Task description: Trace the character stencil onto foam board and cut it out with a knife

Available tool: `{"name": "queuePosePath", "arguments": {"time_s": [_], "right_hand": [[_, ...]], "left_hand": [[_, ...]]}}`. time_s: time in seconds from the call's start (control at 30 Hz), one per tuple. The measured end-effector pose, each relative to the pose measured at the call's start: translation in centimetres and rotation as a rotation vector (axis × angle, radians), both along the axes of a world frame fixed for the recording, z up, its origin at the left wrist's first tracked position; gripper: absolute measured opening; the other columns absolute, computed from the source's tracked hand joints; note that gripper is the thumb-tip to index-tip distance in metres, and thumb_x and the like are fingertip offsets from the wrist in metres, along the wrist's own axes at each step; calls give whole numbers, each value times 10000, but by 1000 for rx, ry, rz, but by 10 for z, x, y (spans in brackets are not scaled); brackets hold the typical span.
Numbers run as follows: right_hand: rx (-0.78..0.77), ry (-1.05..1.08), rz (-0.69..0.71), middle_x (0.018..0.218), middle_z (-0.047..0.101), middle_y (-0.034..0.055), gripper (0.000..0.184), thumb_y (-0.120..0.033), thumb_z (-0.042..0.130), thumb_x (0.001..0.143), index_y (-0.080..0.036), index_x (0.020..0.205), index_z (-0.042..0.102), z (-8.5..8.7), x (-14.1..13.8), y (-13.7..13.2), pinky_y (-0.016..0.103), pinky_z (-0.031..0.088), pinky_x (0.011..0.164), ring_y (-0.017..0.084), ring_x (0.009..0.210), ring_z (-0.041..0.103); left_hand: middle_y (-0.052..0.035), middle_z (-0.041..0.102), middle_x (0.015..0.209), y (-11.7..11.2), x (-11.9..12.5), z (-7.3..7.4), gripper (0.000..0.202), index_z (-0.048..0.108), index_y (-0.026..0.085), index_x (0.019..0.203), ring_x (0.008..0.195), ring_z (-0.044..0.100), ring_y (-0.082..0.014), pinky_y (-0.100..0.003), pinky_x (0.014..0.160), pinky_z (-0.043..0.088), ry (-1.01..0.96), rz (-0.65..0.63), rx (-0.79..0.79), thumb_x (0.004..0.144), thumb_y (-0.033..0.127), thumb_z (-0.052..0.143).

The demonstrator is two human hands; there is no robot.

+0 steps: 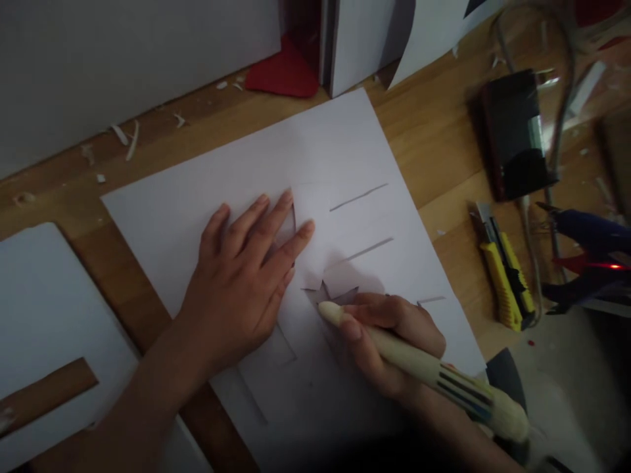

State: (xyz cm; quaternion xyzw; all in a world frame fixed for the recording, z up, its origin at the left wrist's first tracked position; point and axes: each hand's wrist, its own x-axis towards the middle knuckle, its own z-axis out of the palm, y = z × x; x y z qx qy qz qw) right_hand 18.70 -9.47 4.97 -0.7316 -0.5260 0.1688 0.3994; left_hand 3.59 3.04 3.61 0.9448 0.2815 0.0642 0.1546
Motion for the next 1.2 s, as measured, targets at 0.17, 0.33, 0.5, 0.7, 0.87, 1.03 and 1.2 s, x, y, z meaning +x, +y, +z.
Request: {"name": "queuePosePath", "arguments": {"time_s": [0.17, 0.33, 0.5, 0.7, 0.87, 1.03, 1.2], "right_hand": [[-61, 181, -20, 509, 553, -85, 201, -201, 664, 824, -200, 646, 571, 4, -5, 14, 164, 360, 391, 42, 402, 467], [-47, 131, -15, 521, 541, -87, 210, -219, 661, 835, -188, 645, 577, 0, -7, 15, 160, 357, 424, 36, 432, 460], [10, 81, 11, 576, 626, -83, 142, -178, 686, 815, -204, 690, 623, -6, -9, 12, 166, 380, 443, 43, 455, 503], [-19, 34, 34, 581, 634, -70, 152, -198, 704, 807, -214, 678, 626, -7, -10, 14, 190, 396, 450, 64, 463, 514], [-68, 25, 45, 504, 519, -94, 271, -201, 675, 818, -202, 603, 510, -5, -9, 19, 183, 340, 434, 49, 435, 429], [-59, -16, 64, 491, 467, -99, 299, -175, 642, 819, -199, 591, 451, -5, -10, 22, 176, 318, 434, 41, 430, 393], [-35, -22, 80, 479, 448, -99, 317, -171, 624, 827, -199, 583, 423, -4, -12, 21, 168, 301, 415, 35, 406, 365]], "left_hand": [[-89, 322, 1593, -1, 0, -1, 479, 439, 252, 1450, 1457, 311, -309, -586, 1167, 226, 1, 20, -8, 973, 240, 400], [-85, 327, 1591, -2, 0, -1, 474, 443, 261, 1446, 1464, 299, -304, -595, 1165, 229, -17, 25, -22, 973, 242, 417], [-102, 316, 1594, -2, -1, -2, 478, 451, 233, 1448, 1469, 283, -316, -603, 1179, 205, -28, 28, -36, 970, 239, 436], [-117, 329, 1586, -3, -1, -5, 479, 463, 214, 1442, 1465, 290, -327, -616, 1179, 209, -74, 28, -43, 964, 239, 455], [-122, 336, 1582, -5, -1, -9, 481, 453, 202, 1443, 1458, 304, -326, -610, 1176, 216, -97, 24, -12, 965, 249, 465], [-129, 349, 1575, -6, 0, -12, 452, 460, 194, 1435, 1447, 325, -330, -605, 1169, 225, -89, 30, 65, 990, 265, 432], [-122, 355, 1572, -6, 1, -11, 439, 473, 201, 1428, 1445, 334, -326, -600, 1169, 251, -66, 41, 67, 1000, 270, 405]]}}
